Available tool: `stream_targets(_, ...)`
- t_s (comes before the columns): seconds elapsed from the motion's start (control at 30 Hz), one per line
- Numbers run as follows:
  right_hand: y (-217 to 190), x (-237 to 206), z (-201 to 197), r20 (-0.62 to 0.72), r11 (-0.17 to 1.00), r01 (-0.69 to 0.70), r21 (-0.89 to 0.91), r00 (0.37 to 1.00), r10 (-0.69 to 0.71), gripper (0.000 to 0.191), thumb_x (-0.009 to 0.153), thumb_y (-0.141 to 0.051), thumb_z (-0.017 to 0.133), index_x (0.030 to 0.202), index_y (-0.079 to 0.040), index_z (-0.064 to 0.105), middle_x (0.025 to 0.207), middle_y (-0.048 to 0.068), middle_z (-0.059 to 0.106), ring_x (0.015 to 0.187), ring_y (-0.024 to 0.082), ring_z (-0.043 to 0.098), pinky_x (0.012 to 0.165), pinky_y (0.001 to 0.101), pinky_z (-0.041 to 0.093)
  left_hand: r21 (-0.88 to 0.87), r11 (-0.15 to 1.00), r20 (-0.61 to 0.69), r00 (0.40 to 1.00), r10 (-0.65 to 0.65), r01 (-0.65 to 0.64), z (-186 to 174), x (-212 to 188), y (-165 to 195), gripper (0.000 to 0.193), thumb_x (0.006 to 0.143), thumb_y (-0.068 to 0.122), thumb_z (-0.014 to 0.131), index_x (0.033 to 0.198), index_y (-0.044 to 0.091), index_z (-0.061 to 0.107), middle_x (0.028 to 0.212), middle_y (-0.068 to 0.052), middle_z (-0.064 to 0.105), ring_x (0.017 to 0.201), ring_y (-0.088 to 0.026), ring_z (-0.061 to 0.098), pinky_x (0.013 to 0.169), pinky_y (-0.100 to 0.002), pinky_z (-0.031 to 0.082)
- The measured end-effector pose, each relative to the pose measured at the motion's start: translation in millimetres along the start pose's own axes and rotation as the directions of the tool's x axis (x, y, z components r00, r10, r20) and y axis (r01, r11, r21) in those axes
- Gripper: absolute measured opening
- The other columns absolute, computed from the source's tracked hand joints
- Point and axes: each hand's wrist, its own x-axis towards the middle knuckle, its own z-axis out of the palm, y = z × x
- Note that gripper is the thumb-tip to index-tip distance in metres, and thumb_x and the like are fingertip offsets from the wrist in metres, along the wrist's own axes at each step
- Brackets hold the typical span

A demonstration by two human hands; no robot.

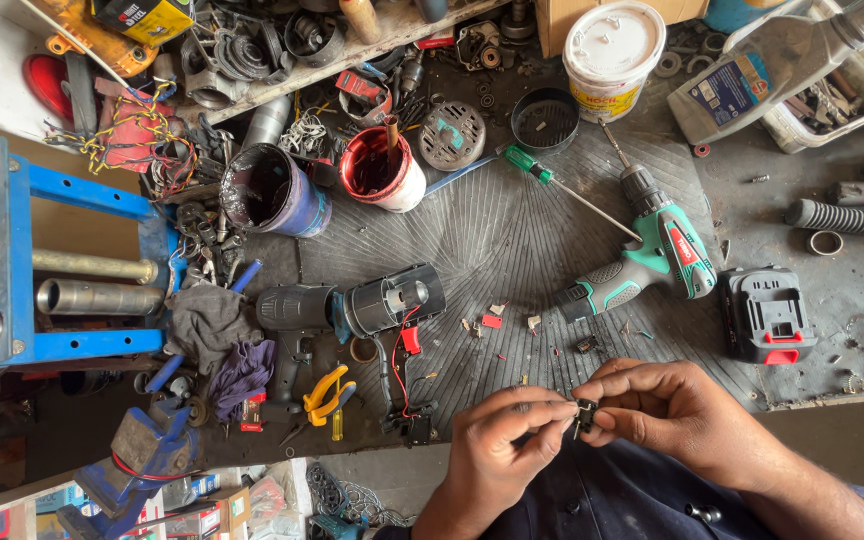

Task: The person repeatedly picks up small metallic and plastic electronic components from a cluttered workbench, aligns them, and joins them together by hand. The person handles multiple similar small parts one at a time, occasionally placing assembled pieces back on the table.

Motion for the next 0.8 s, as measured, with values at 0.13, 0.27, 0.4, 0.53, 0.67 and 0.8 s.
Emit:
stream_targets(0.13,4,-1,2,-0.038,0.999,-0.050,0.015,0.998,0.050,0.033,0.087,0.001,0.070,0.120,0.008,0.071,0.112,0.016,0.076,0.102,0.022,0.076,0.093,0.0369,0.061,0.151,0.987,0.016,0.998,0.061,-0.063,-3,1,7,0.020,0.090,-0.002,0.078,0.109,0.003,0.073,0.106,-0.008,0.076,0.087,-0.018,0.078,0.072,-0.027,0.064)
stream_targets(0.27,11,1,8,-0.158,0.990,-0.141,-0.003,0.978,0.139,0.036,0.081,0.003,0.076,0.116,0.007,0.072,0.106,0.018,0.081,0.098,0.021,0.077,0.090,0.0355,0.062,0.337,0.912,0.059,0.972,0.226,-0.233,-5,1,12,0.025,0.091,-0.002,0.078,0.114,0.002,0.070,0.107,-0.007,0.073,0.089,-0.020,0.077,0.074,-0.029,0.064)
stream_targets(0.4,16,-1,14,-0.177,0.999,0.003,-0.052,0.984,-0.013,0.029,0.084,0.004,0.074,0.112,0.009,0.075,0.108,0.016,0.078,0.099,0.021,0.077,0.090,0.0350,0.062,0.427,0.859,0.075,0.958,0.278,-0.283,-6,-2,17,0.027,0.091,-0.002,0.079,0.117,0.000,0.069,0.108,-0.008,0.071,0.088,-0.020,0.077,0.074,-0.029,0.064)
stream_targets(0.53,14,-9,18,-0.144,0.949,0.191,-0.250,0.962,-0.231,0.028,0.081,0.006,0.077,0.108,0.006,0.079,0.111,0.014,0.075,0.097,0.019,0.075,0.084,0.0315,0.062,0.392,0.868,0.003,0.945,0.328,-0.303,-5,-4,18,0.026,0.092,-0.001,0.081,0.116,0.002,0.070,0.108,-0.007,0.070,0.088,-0.019,0.077,0.076,-0.028,0.065)
stream_targets(0.67,9,-8,22,-0.079,0.900,0.257,-0.352,0.950,-0.302,0.032,0.079,0.003,0.082,0.111,0.003,0.081,0.107,0.013,0.073,0.091,0.018,0.075,0.077,0.0286,0.061,0.383,0.865,0.008,0.938,0.348,-0.324,-8,-9,19,0.026,0.093,0.001,0.081,0.116,0.002,0.070,0.107,-0.008,0.070,0.087,-0.019,0.077,0.076,-0.028,0.066)
stream_targets(0.8,1,-4,28,-0.107,0.865,0.168,-0.474,0.963,-0.246,0.034,0.075,-0.003,0.085,0.108,-0.002,0.083,0.103,0.009,0.075,0.088,0.016,0.077,0.075,0.0282,0.062,0.427,0.847,0.043,0.943,0.331,-0.317,-12,-8,21,0.023,0.094,0.002,0.081,0.114,0.002,0.069,0.105,-0.006,0.070,0.085,-0.017,0.076,0.074,-0.027,0.064)
